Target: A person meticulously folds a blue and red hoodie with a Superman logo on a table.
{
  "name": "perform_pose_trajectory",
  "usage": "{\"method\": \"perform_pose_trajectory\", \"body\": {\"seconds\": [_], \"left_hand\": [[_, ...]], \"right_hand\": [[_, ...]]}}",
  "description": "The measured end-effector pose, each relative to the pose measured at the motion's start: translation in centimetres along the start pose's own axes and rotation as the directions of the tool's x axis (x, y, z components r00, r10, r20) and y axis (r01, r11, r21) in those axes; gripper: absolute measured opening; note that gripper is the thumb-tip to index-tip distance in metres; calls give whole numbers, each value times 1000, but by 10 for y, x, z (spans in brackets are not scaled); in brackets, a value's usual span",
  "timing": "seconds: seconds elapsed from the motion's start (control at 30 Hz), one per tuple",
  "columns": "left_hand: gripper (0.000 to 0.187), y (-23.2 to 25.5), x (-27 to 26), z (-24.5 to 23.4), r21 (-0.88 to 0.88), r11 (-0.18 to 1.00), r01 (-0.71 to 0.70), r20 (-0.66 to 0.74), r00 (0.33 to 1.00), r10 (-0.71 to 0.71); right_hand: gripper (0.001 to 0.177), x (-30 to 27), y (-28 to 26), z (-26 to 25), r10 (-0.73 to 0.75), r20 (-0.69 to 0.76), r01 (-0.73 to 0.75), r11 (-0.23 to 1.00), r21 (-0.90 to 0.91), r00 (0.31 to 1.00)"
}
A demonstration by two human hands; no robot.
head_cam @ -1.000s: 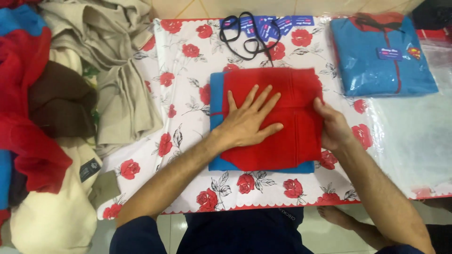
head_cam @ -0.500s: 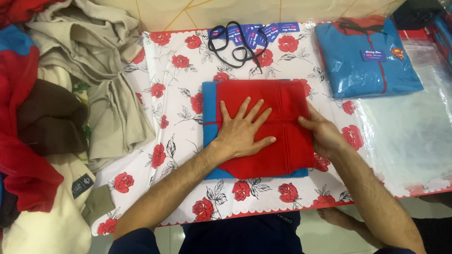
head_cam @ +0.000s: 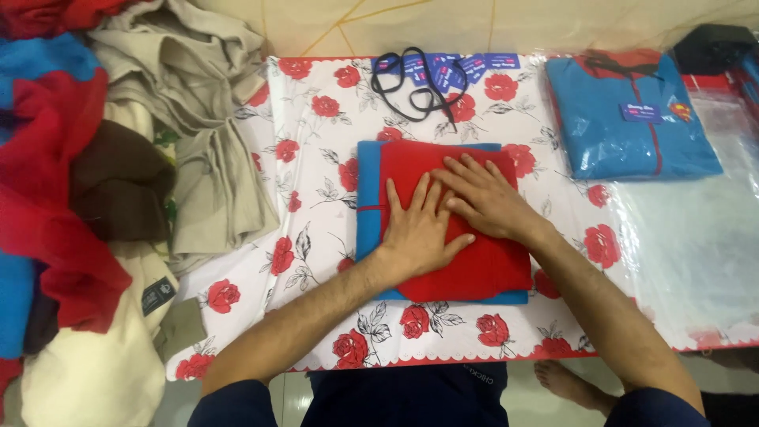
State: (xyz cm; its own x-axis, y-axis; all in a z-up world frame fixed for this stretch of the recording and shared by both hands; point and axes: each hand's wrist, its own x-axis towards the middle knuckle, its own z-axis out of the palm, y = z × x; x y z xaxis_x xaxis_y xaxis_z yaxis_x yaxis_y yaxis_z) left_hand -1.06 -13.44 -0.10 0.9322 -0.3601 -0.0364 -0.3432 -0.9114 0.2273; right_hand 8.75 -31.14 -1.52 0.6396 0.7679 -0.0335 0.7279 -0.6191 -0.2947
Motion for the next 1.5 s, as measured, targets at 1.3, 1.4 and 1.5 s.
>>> {"method": "perform_pose_trajectory", "body": {"seconds": [1.3,1.4,1.5], "left_hand": [[66,-106,26,-10,-48,960,276,-14,961,-277],[68,-97,14,-15,-93,951,296,-48,952,-301],[67,-97,14,-12,-119,945,305,-80,946,-315]], "right_hand": [[62,92,-26,-2,275,-8,-275,957,-92,961],[66,93,-26,5,307,-6,-307,951,-46,952],[64,94,-27,4,330,-18,-330,944,-14,944]]}}
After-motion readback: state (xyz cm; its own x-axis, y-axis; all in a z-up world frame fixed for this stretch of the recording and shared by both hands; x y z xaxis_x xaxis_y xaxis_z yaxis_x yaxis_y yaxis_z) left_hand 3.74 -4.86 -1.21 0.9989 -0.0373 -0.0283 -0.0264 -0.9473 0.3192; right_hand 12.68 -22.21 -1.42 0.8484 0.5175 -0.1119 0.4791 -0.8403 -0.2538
